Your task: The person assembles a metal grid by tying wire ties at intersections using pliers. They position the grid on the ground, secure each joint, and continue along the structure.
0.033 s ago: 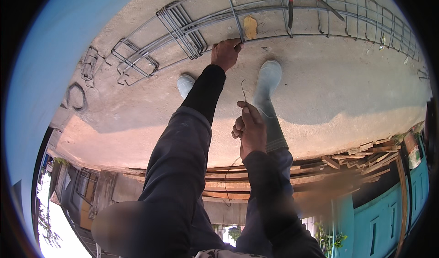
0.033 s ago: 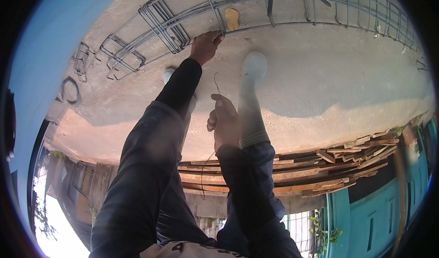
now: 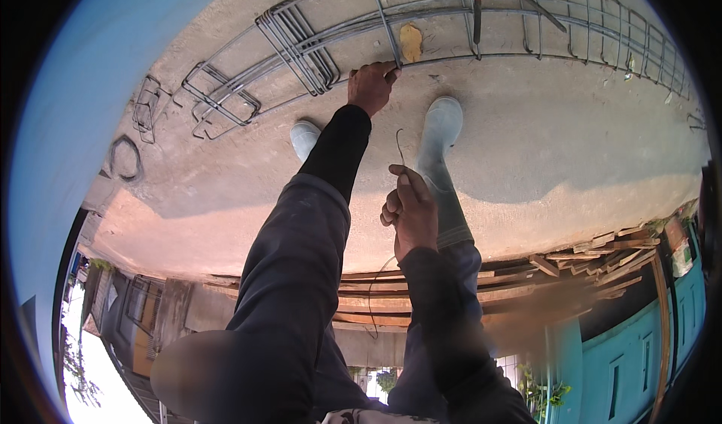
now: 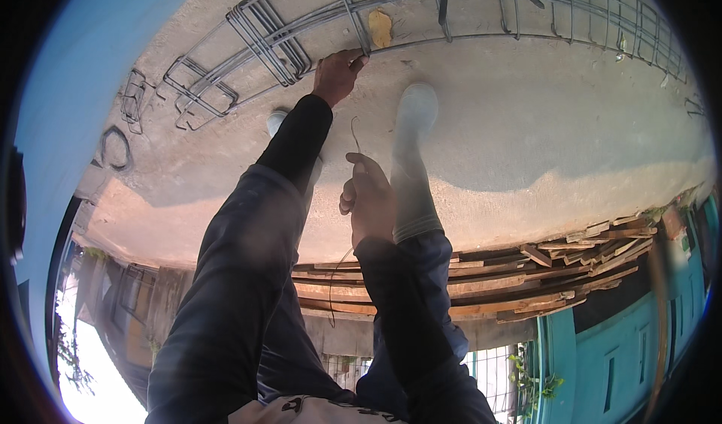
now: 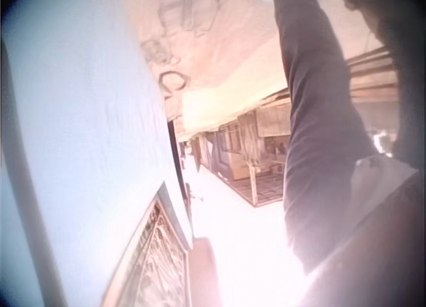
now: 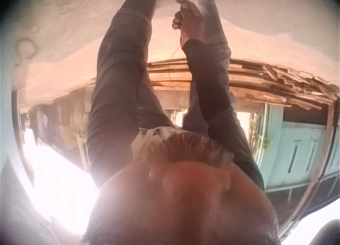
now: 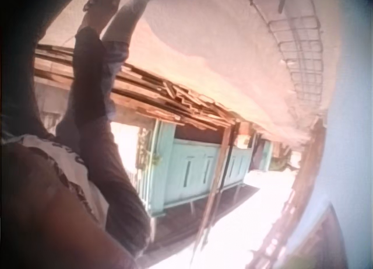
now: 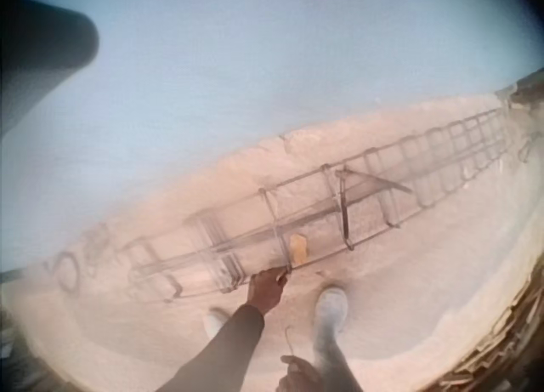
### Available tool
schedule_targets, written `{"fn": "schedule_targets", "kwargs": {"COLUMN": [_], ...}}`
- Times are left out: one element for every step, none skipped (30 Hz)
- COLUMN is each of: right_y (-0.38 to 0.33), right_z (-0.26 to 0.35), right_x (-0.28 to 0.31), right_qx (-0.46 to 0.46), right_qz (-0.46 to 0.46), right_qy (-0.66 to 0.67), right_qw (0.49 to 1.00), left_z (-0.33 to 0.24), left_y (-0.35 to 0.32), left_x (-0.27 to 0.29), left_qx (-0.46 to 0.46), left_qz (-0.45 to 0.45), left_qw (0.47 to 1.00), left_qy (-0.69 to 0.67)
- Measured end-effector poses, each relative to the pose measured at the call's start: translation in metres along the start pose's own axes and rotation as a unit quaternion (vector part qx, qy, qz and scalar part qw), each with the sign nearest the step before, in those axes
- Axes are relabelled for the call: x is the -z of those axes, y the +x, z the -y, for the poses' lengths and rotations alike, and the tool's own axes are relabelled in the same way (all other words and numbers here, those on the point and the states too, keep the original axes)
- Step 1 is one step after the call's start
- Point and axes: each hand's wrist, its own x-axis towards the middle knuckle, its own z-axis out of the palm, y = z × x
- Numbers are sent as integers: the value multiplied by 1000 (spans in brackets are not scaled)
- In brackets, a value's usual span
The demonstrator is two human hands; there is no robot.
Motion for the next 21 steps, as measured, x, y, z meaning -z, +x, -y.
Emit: {"fn": "schedule_targets", "kwargs": {"right_y": [0,0,0,0,0,1,0,-1,-2,-1,0,1,2,3,3,3,2,4,11,22,37], "right_z": [1,1,2,2,2,2,2,2,1,0,-2,-3,-4,-5,-5,-3,1,4,6,4,1], "right_x": [1,2,3,4,4,5,5,4,3,4,5,6,6,6,6,5,3,2,2,3,5], "right_qx": [-2,-4,-6,-7,-8,-10,-8,-6,-4,-3,-1,0,1,3,4,2,-1,-3,-7,-13,-20], "right_qz": [0,-1,-1,1,4,6,9,11,13,16,19,21,21,20,19,4,-11,-26,-42,-62,-81], "right_qy": [4,7,11,14,18,21,19,16,14,11,7,3,2,1,0,-6,-13,-20,3,28,53], "right_qw": [1000,1000,1000,1000,1000,1000,1000,1000,1000,1000,1000,1000,1000,1000,1000,1000,1000,999,999,998,995], "left_z": [-1,-1,0,-1,-1,-2,-2,-2,-2,-4,-5,-5,-6,-6,-7,-7,-5,-3,-2,-7,-11], "left_y": [1,2,1,1,1,0,-3,-3,-2,-3,-2,1,3,1,0,-2,-2,-2,0,-1,1], "left_x": [-1,-1,-1,-2,-3,-5,-7,-8,-10,-10,-10,-9,-10,-11,-12,-15,-16,-16,-16,-14,-12], "left_qx": [-1,-6,-11,-16,-19,-23,-24,-35,-46,-57,-51,-46,-42,-42,-41,-41,-35,-28,-23,-5,14], "left_qz": [-7,-11,-16,-19,-33,-46,-60,-79,-97,-114,-101,-88,-76,-90,-103,-115,-110,-104,-102,-87,-73], "left_qw": [1000,1000,1000,1000,999,999,998,996,994,991,993,995,996,995,994,992,993,994,995,996,997], "left_qy": [-3,-3,-3,-5,-6,-7,-7,7,21,36,30,23,15,20,24,27,21,16,10,13,17]}}
